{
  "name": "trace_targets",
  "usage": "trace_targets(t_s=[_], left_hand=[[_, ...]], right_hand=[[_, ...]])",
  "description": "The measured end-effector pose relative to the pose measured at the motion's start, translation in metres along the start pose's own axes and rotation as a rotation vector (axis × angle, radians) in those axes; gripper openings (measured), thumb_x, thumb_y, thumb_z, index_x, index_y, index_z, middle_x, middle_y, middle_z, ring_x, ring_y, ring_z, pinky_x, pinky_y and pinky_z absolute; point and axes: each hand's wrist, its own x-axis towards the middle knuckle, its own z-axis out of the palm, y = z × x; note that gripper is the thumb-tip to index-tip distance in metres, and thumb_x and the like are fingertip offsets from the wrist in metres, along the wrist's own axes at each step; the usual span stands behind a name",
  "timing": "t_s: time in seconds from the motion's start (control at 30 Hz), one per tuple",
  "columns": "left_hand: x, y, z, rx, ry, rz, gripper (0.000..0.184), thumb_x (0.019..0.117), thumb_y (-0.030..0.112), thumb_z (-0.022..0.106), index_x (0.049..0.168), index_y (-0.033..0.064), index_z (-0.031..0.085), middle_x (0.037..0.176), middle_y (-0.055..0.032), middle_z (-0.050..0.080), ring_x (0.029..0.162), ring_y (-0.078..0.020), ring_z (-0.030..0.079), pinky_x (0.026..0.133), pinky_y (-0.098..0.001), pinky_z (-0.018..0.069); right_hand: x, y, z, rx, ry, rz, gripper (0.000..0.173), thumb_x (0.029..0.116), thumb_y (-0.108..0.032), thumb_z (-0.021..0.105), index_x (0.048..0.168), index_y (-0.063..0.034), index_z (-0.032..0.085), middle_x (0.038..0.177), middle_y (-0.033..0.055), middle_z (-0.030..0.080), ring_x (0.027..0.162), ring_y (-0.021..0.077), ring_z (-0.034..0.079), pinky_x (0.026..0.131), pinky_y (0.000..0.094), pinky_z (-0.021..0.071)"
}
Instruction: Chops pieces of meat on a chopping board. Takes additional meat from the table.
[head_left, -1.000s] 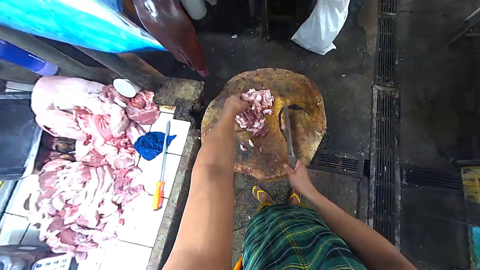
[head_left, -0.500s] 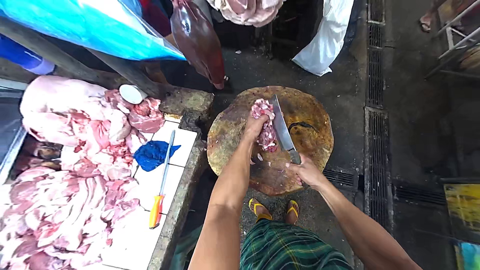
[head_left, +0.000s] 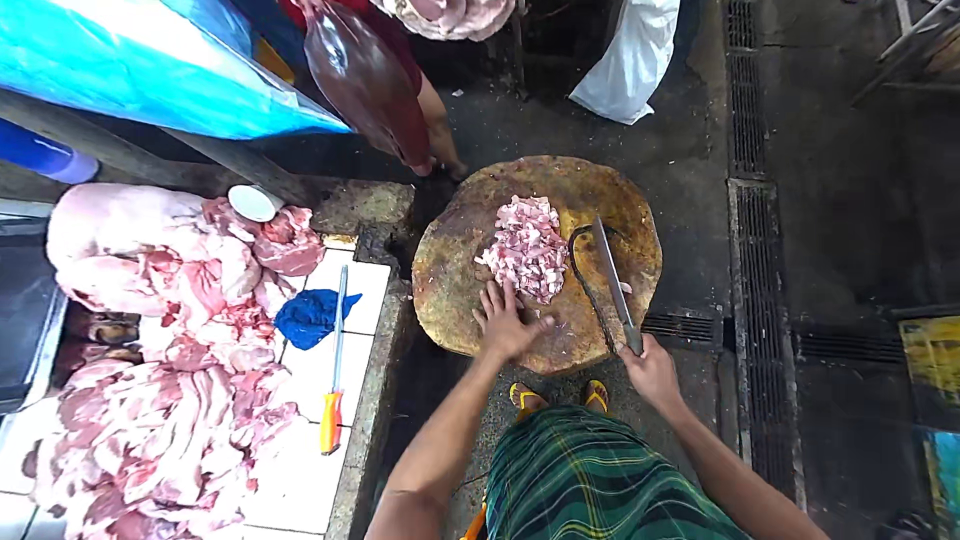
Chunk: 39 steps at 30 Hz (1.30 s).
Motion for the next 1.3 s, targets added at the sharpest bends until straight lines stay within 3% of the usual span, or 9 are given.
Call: trace_targets(t_s=[0.07, 0.23, 0.4, 0.53, 0.63, 0.9, 1.03, 1.13, 1.3], left_hand=[[-0.009, 0.019, 0.036, 0.097, 0.054, -0.098, 0.148, 0.0563, 0.1, 0.061, 0.168, 0.019, 0.007, 0.173, -0.0206, -0.006, 0.157, -0.0495, -0.009, 0.118, -0.0791, -0.0039], [0.085, 0.052, 0.036, 0.044, 0.439, -0.099, 0.134, 0.0664, 0.075, 0.076, 0.166, 0.0104, 0.015, 0.168, -0.0336, 0.009, 0.153, -0.0572, 0.009, 0.117, -0.0787, 0.0131], [0.175, 0.041, -0.052, 0.033, 0.131, 0.016, 0.1, 0.0794, 0.041, 0.08, 0.163, 0.03, 0.026, 0.159, -0.0289, 0.036, 0.138, -0.0549, 0.044, 0.102, -0.073, 0.0455], [0.198, 0.028, -0.109, 0.059, -0.224, 0.129, 0.083, 0.0842, 0.021, 0.079, 0.158, 0.0184, 0.041, 0.131, -0.0288, 0.063, 0.12, -0.0504, 0.061, 0.096, -0.075, 0.0469], [0.15, 0.046, -0.121, 0.04, -0.067, 0.121, 0.049, 0.0903, 0.021, 0.07, 0.137, 0.0071, 0.061, 0.129, -0.0282, 0.064, 0.119, -0.05, 0.061, 0.095, -0.0746, 0.0489], [0.059, 0.064, 0.028, 0.478, 0.01, 0.666, 0.062, 0.1083, 0.059, 0.021, 0.163, 0.0335, 0.032, 0.174, -0.0031, 0.019, 0.161, -0.0339, 0.003, 0.125, -0.0696, -0.0052], [0.113, 0.061, -0.035, 0.377, 0.189, 0.347, 0.045, 0.1024, 0.028, 0.052, 0.142, 0.0084, 0.06, 0.157, -0.0127, 0.05, 0.156, -0.0413, 0.021, 0.124, -0.0727, 0.0023], [0.105, 0.056, -0.068, 0.171, 0.261, 0.257, 0.039, 0.0968, 0.034, 0.063, 0.125, 0.0085, 0.07, 0.141, -0.0171, 0.062, 0.143, -0.0407, 0.046, 0.117, -0.0638, 0.0363], [0.036, 0.01, -0.003, 0.457, 0.053, 0.435, 0.132, 0.0637, 0.098, 0.059, 0.168, 0.0319, 0.01, 0.175, -0.0131, -0.003, 0.16, -0.0422, -0.004, 0.122, -0.0752, -0.0027]], right_hand=[[-0.014, 0.007, 0.017, -0.003, 0.069, 0.065, 0.055, 0.1008, -0.048, 0.059, 0.135, -0.0059, 0.055, 0.095, 0.0142, 0.071, 0.086, 0.0315, 0.071, 0.078, 0.0552, 0.0576], [-0.024, -0.014, 0.057, 0.172, 0.028, 0.106, 0.062, 0.1019, -0.038, 0.061, 0.148, -0.0045, 0.038, 0.11, 0.0166, 0.068, 0.092, 0.0295, 0.07, 0.081, 0.0515, 0.0591], [0.019, -0.055, 0.031, 0.249, -0.213, -0.044, 0.053, 0.0987, -0.041, 0.067, 0.135, -0.0042, 0.055, 0.096, 0.0151, 0.068, 0.076, 0.0253, 0.068, 0.073, 0.0464, 0.0593], [0.013, -0.047, 0.009, 0.358, -0.231, -0.135, 0.049, 0.0987, -0.043, 0.067, 0.131, -0.007, 0.058, 0.079, 0.0105, 0.064, 0.057, 0.0209, 0.062, 0.059, 0.0406, 0.0586], [-0.009, -0.022, 0.0, 0.428, -0.156, -0.121, 0.048, 0.1001, -0.04, 0.065, 0.133, -0.0068, 0.055, 0.077, 0.0084, 0.064, 0.056, 0.0198, 0.062, 0.055, 0.0394, 0.058], [-0.012, 0.075, -0.021, 0.256, -0.09, -0.058, 0.047, 0.0979, -0.044, 0.064, 0.128, -0.0077, 0.059, 0.08, 0.0091, 0.065, 0.06, 0.0214, 0.064, 0.059, 0.0451, 0.0582], [-0.011, 0.093, -0.038, 0.205, -0.131, -0.046, 0.049, 0.0979, -0.045, 0.063, 0.131, -0.0089, 0.058, 0.085, 0.0097, 0.065, 0.062, 0.0212, 0.064, 0.061, 0.0444, 0.0579], [-0.01, 0.098, -0.041, 0.21, -0.176, -0.046, 0.052, 0.0991, -0.046, 0.063, 0.135, -0.0085, 0.055, 0.088, 0.0102, 0.066, 0.064, 0.0214, 0.064, 0.062, 0.0441, 0.0583], [-0.005, 0.107, -0.038, 0.185, -0.193, -0.09, 0.056, 0.0978, -0.047, 0.062, 0.136, -0.0086, 0.053, 0.094, 0.0114, 0.066, 0.074, 0.0241, 0.066, 0.069, 0.0481, 0.0573]])
